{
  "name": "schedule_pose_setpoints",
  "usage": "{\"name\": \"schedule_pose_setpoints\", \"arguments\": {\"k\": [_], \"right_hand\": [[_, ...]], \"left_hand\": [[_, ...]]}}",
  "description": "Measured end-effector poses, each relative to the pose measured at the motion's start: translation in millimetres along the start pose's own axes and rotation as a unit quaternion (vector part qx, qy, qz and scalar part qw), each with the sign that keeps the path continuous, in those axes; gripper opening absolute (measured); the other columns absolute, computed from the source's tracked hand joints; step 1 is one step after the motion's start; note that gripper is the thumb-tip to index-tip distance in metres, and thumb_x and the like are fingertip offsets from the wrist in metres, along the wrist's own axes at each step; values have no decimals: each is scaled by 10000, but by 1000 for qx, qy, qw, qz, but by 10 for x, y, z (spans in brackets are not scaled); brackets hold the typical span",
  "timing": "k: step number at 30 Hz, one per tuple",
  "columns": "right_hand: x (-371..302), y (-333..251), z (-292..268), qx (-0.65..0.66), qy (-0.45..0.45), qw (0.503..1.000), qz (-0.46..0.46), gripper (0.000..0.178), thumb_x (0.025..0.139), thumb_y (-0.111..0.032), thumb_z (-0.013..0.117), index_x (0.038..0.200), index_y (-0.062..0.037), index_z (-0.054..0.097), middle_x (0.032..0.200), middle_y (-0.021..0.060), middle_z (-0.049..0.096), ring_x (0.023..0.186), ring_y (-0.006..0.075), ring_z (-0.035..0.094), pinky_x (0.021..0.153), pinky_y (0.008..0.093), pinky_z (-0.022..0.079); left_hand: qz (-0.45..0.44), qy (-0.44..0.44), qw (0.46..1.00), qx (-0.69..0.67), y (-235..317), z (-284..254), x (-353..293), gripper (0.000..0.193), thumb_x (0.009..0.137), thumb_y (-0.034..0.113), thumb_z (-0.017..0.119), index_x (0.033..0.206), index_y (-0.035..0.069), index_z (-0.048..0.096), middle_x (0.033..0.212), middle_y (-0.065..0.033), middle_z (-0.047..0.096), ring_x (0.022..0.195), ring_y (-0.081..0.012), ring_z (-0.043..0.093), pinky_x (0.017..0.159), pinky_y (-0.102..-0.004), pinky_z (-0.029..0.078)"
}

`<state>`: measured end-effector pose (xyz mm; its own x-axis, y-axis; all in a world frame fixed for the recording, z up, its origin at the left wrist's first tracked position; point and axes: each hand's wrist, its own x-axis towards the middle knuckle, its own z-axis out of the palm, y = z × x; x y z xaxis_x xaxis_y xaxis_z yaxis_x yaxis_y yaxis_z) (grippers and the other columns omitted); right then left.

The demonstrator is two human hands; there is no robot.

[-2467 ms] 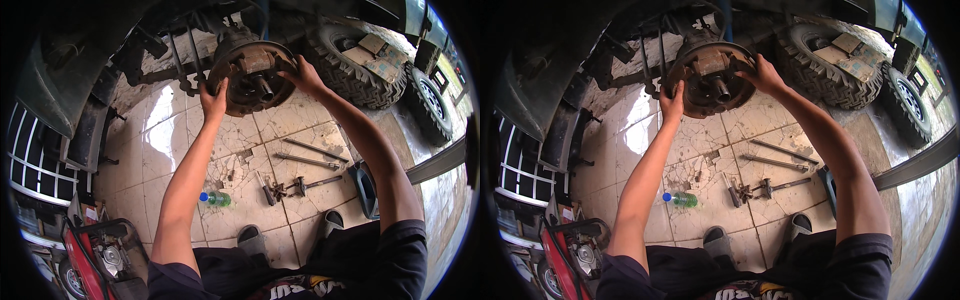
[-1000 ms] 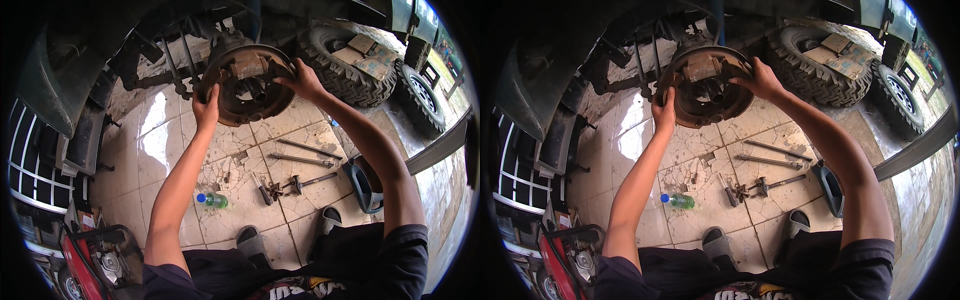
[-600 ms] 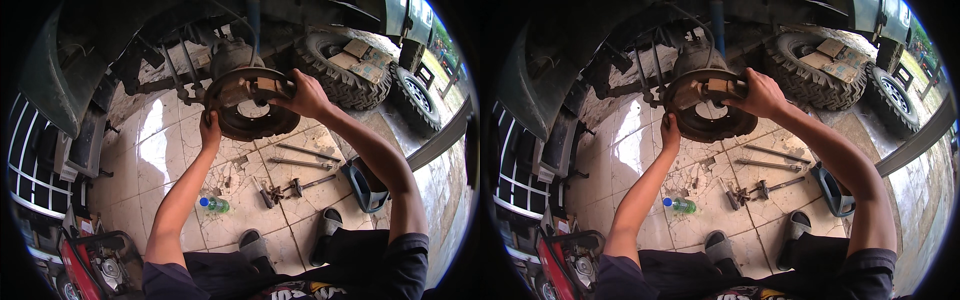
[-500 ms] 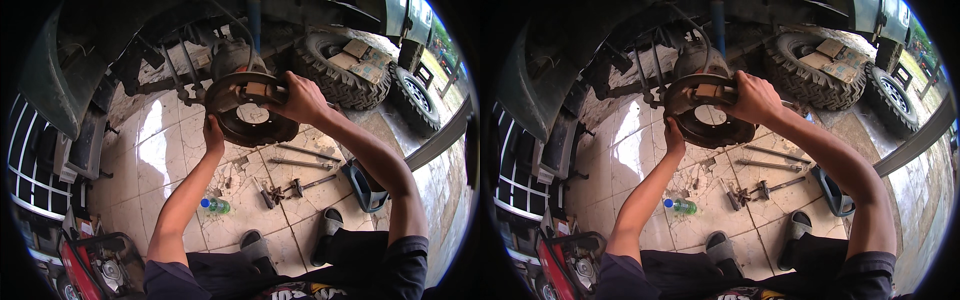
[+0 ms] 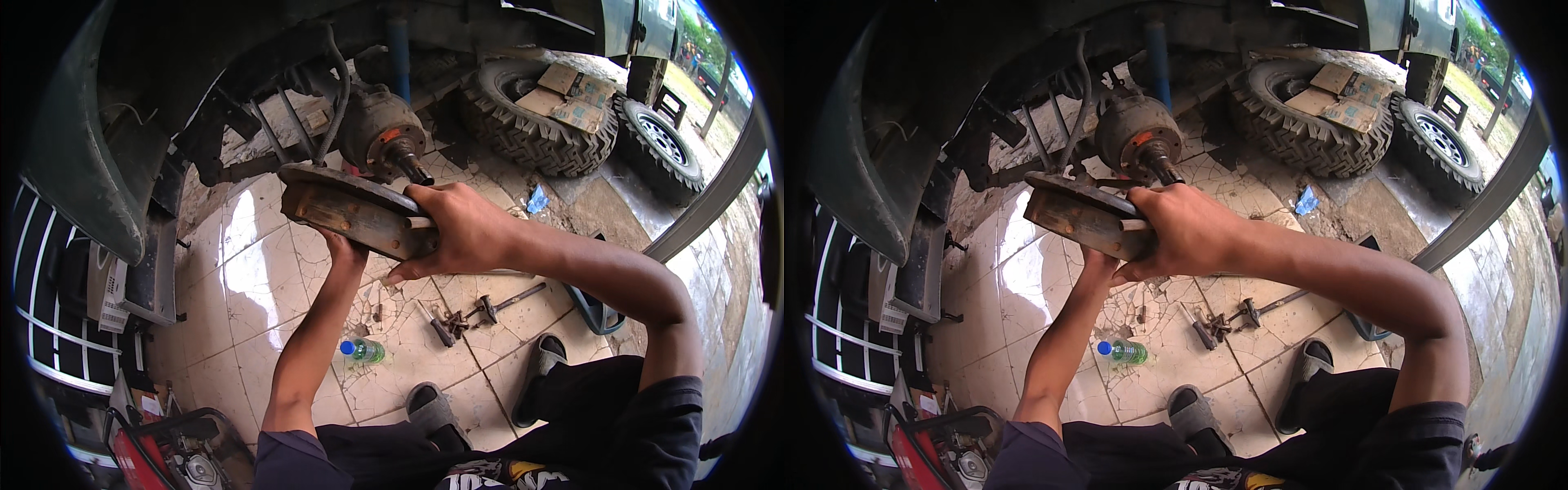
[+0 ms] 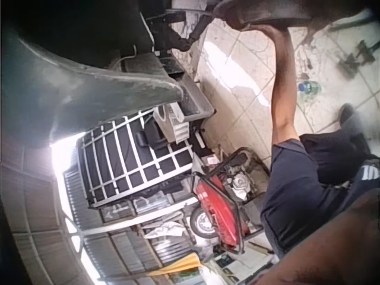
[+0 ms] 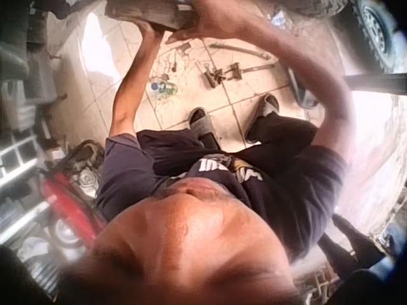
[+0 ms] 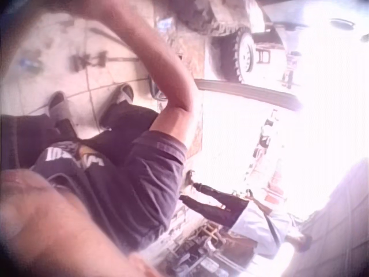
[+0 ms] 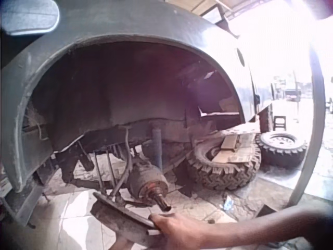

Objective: The person removes the brake shoe assembly and backing plate from a vehicle axle, handles the components, and then places the assembly back onto the axle by hand.

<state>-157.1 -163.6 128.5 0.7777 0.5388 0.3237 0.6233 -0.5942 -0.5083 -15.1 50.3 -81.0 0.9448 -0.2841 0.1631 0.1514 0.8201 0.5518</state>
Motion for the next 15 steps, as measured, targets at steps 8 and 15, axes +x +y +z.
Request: {"name": "schedule_pose_setpoints", "arguments": {"k": [8,15], "right_hand": [[219,-331,-318,-73,26,995,-64,536,633,-364,824,889,44,589,734,206,660,717,394,675,663,455,546],[114,-256,-511,-195,-45,973,-115,596,660,-384,802,968,62,555,853,178,648,684,366,670,602,427,562]], "left_hand": [[-118,22,993,15,141,576,11,564,1009,483,379,1416,92,382,1370,-142,484,1244,-283,521,1081,-450,419],[-73,-70,987,-123,496,1529,-662,590,995,514,377,1368,63,446,1392,-166,482,1298,-297,485,1104,-484,392]]}}
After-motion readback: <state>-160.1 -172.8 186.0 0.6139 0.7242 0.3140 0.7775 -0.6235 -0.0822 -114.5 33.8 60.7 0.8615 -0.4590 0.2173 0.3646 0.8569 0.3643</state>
